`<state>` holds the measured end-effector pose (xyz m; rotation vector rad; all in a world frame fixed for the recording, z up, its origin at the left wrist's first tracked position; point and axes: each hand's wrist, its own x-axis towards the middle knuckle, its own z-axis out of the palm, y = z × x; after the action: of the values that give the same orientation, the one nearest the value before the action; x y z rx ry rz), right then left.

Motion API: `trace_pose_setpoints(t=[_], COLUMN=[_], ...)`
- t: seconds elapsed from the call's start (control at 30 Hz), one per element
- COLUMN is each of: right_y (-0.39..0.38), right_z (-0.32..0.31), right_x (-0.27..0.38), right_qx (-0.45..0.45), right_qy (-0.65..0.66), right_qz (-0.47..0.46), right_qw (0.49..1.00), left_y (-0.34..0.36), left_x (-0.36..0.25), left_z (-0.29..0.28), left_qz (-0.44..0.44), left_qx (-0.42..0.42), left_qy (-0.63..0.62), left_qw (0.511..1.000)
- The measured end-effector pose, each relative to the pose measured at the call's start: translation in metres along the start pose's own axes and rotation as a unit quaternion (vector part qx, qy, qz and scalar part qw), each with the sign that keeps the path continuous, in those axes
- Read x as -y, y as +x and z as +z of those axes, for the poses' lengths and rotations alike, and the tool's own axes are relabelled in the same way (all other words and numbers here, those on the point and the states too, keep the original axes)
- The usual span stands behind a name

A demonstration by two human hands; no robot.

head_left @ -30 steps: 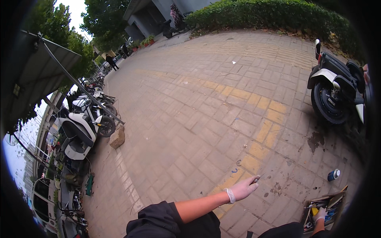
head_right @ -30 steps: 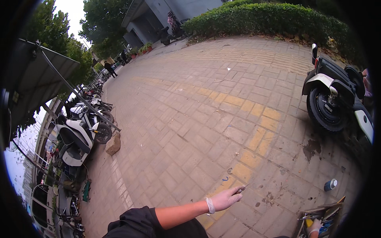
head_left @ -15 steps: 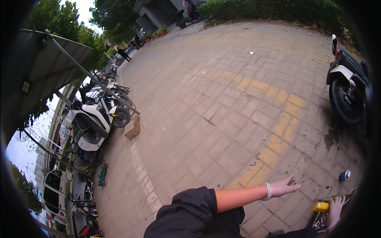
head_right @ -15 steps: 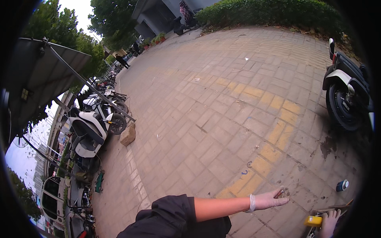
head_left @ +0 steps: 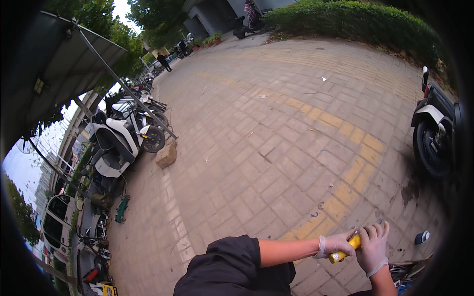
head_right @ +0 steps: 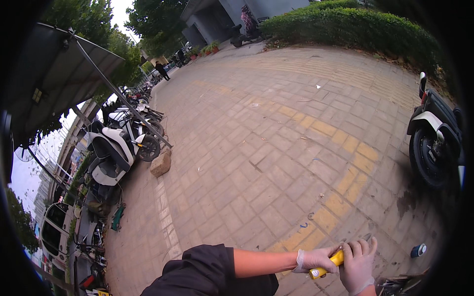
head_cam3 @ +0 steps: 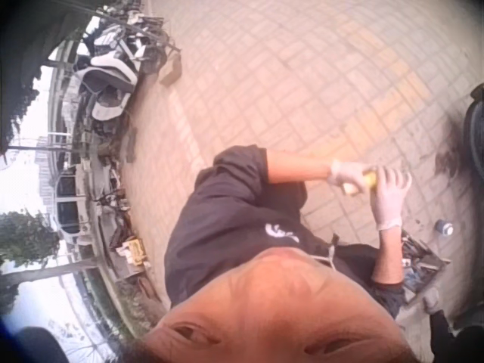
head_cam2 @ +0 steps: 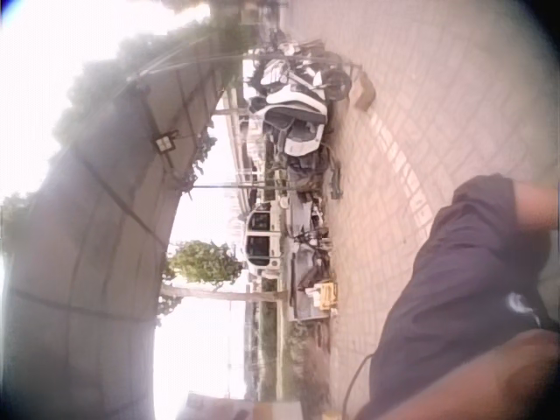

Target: The person removes a small object from a scooter tire, sharpens a metal tool on a grinding stone, and reinserts the object into the tire. They then use pliers to trim the object and continue adjusting it with their hands.

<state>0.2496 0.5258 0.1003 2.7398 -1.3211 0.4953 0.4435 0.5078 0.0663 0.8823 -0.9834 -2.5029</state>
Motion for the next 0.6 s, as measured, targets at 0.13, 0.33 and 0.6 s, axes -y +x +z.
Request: trace_pose_setpoints(t=[0.13, 0.33, 0.6], right_y=[-0.001, 0.010, 0.022], right_z=[0.006, 0.040, 0.062], right_x=[-0.012, -0.001, -0.001], right_qx=[0.086, 0.001, -0.162], right_qy=[0.281, 0.357, 0.366], right_qz=[0.120, 0.260, 0.362], right_qw=[0.948, 0.897, 0.842], left_y=[0.008, 0.021, 0.025], left_x=[0.018, 0.018, -0.002], left_z=[-0.012, -0.008, 0.006], left_qz=[0.202, 0.100, 0.078], left_qx=[-0.135, -0.246, -0.244], left_qy=[0.282, 0.496, 0.509], left_qw=[0.928, 0.827, 0.822])
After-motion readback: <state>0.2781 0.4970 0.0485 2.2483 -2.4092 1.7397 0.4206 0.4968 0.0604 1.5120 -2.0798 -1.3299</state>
